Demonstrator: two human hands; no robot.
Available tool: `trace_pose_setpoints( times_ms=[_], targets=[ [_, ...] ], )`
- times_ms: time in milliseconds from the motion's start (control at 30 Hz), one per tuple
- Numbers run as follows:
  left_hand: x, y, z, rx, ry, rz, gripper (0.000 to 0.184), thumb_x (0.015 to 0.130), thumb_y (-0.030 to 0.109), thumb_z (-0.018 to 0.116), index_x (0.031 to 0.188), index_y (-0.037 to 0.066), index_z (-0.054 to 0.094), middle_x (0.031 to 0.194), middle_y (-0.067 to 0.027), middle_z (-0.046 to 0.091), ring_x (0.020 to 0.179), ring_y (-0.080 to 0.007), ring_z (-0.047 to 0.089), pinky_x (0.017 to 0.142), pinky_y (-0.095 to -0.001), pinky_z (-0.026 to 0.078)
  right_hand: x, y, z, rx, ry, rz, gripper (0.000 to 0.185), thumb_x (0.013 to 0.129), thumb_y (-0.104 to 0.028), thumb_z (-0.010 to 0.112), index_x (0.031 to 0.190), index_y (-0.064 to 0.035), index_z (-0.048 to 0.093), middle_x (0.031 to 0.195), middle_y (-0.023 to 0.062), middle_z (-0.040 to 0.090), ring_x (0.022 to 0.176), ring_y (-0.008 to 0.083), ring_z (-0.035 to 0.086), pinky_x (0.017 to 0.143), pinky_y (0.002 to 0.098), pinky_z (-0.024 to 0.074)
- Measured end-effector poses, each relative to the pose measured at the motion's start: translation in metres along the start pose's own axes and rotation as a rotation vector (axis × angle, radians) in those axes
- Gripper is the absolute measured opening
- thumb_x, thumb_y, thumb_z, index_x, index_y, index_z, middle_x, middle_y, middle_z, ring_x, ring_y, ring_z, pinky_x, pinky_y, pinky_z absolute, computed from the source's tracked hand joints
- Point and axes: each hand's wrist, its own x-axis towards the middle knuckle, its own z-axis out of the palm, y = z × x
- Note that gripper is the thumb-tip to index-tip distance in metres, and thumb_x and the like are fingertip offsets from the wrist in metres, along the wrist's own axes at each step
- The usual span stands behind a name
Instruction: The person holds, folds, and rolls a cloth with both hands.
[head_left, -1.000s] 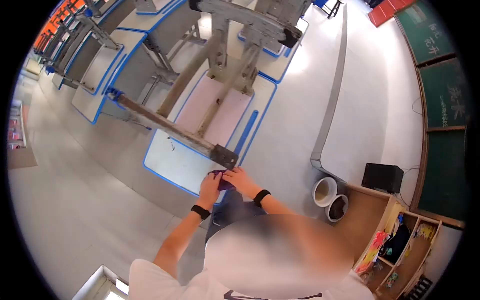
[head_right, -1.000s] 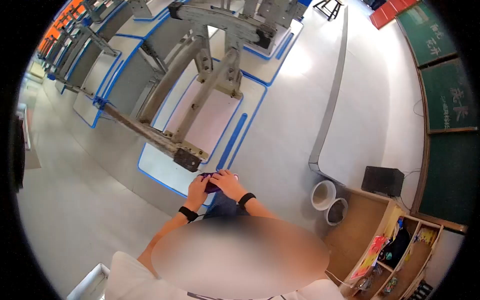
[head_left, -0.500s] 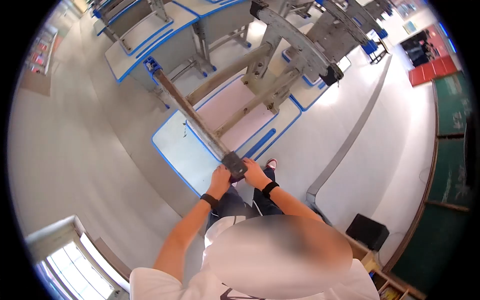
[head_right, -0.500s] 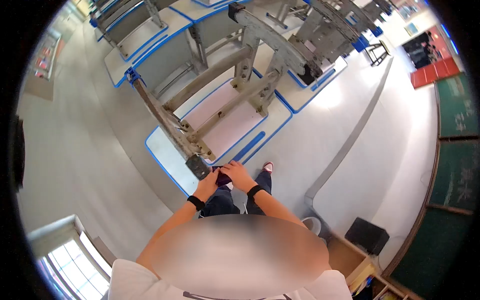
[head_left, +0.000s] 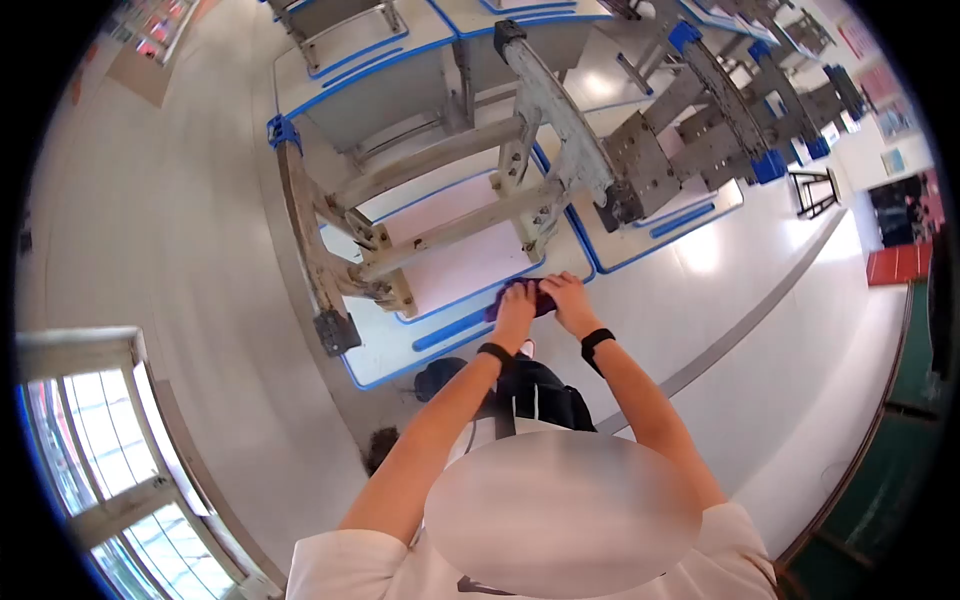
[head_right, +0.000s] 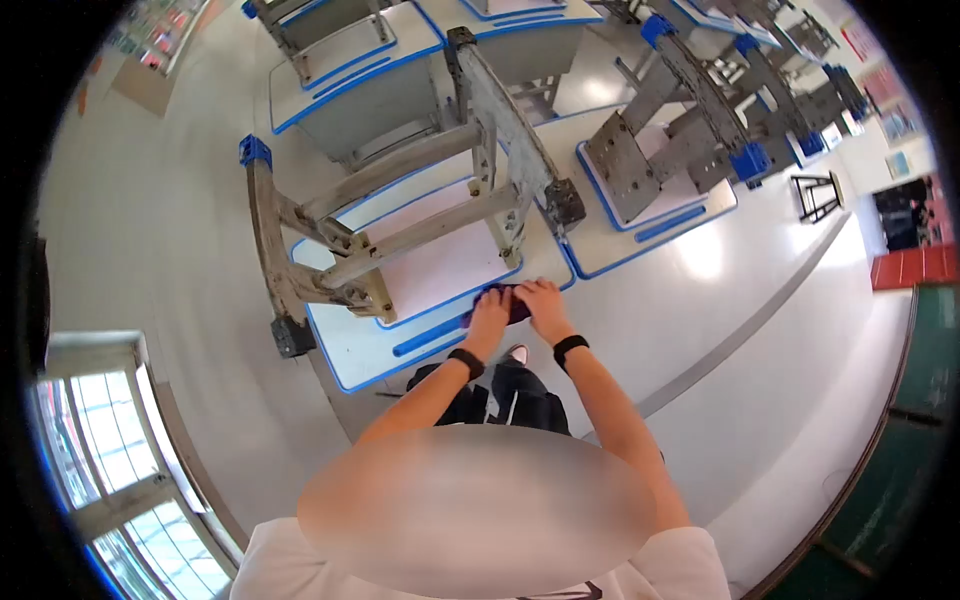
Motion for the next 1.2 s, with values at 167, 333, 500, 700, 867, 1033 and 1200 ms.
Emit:
trace_pose_setpoints(
  times_ms=[167,333,500,700,867,1033,1200],
  targets=[
    [0.034,0.036,-0.010,-0.003,-0.121,-0.038,0.057,0.078,0.004,0.059,0.133,-0.002,0.047,0.107,-0.0163,0.055,0.102,-0.0307,0.056,0.087,-0.0366,0.050,-0.004,0.035,-0.027,0.075,-0.057,0.033,0.040,0.062,0.013,0.058,0.097,-0.0064,0.059,0.103,0.0098,0.063,0.102,0.0338,0.056,0.088,0.0414,0.0459],
    [0.015,0.016,-0.012,-0.082,-0.056,0.000,0.066,0.074,0.001,0.062,0.137,0.000,0.044,0.112,-0.0173,0.052,0.107,-0.0335,0.052,0.092,-0.0397,0.048,-0.007,0.027,-0.011,0.146,-0.036,0.044,0.043,0.060,0.015,0.057,0.099,-0.0043,0.056,0.104,0.0117,0.062,0.107,0.0349,0.055,0.091,0.0441,0.0446],
    [0.004,0.011,-0.017,-0.254,-0.088,-0.059,0.074,0.069,-0.002,0.065,0.139,0.003,0.043,0.116,-0.0171,0.050,0.110,-0.0337,0.050,0.094,-0.0424,0.045,-0.014,0.007,-0.010,0.135,0.021,-0.003,0.049,0.061,0.015,0.057,0.108,-0.0024,0.052,0.113,0.0178,0.060,0.112,0.0396,0.053,0.098,0.0447,0.0430],
    [-0.013,-0.011,-0.027,-0.291,-0.062,-0.006,0.066,0.069,-0.003,0.065,0.133,0.003,0.049,0.115,-0.0181,0.053,0.110,-0.0361,0.051,0.092,-0.0439,0.047,-0.016,-0.015,-0.002,0.102,-0.033,-0.033,0.051,0.065,0.010,0.061,0.113,-0.0020,0.052,0.115,0.0193,0.060,0.114,0.0396,0.053,0.100,0.0458,0.0419],
    [-0.056,-0.055,-0.038,-0.393,-0.051,-0.034,0.060,0.072,-0.003,0.062,0.130,0.005,0.052,0.116,-0.0152,0.053,0.111,-0.0369,0.051,0.093,-0.0443,0.046,-0.006,-0.052,0.029,0.043,-0.102,-0.106,0.044,0.072,0.004,0.061,0.114,-0.0032,0.054,0.111,0.0172,0.062,0.109,0.0365,0.056,0.097,0.0456,0.0428],
    [-0.120,-0.104,-0.061,-0.441,0.032,-0.128,0.057,0.072,-0.004,0.059,0.127,0.007,0.055,0.116,-0.0125,0.057,0.112,-0.0362,0.051,0.094,-0.0436,0.046,0.010,-0.119,0.065,0.083,-0.134,-0.261,0.036,0.079,-0.006,0.055,0.115,-0.0050,0.055,0.107,0.0128,0.062,0.105,0.0317,0.057,0.095,0.0440,0.0438],
    [-0.182,-0.135,-0.097,-0.357,-0.004,-0.341,0.060,0.069,-0.006,0.061,0.127,0.008,0.056,0.121,-0.0116,0.059,0.113,-0.0353,0.051,0.096,-0.0448,0.044,0.026,-0.182,0.103,0.077,-0.203,-0.408,0.035,0.080,-0.008,0.055,0.115,-0.0060,0.055,0.108,0.0091,0.061,0.107,0.0288,0.055,0.093,0.0423,0.0445]
  ],
)
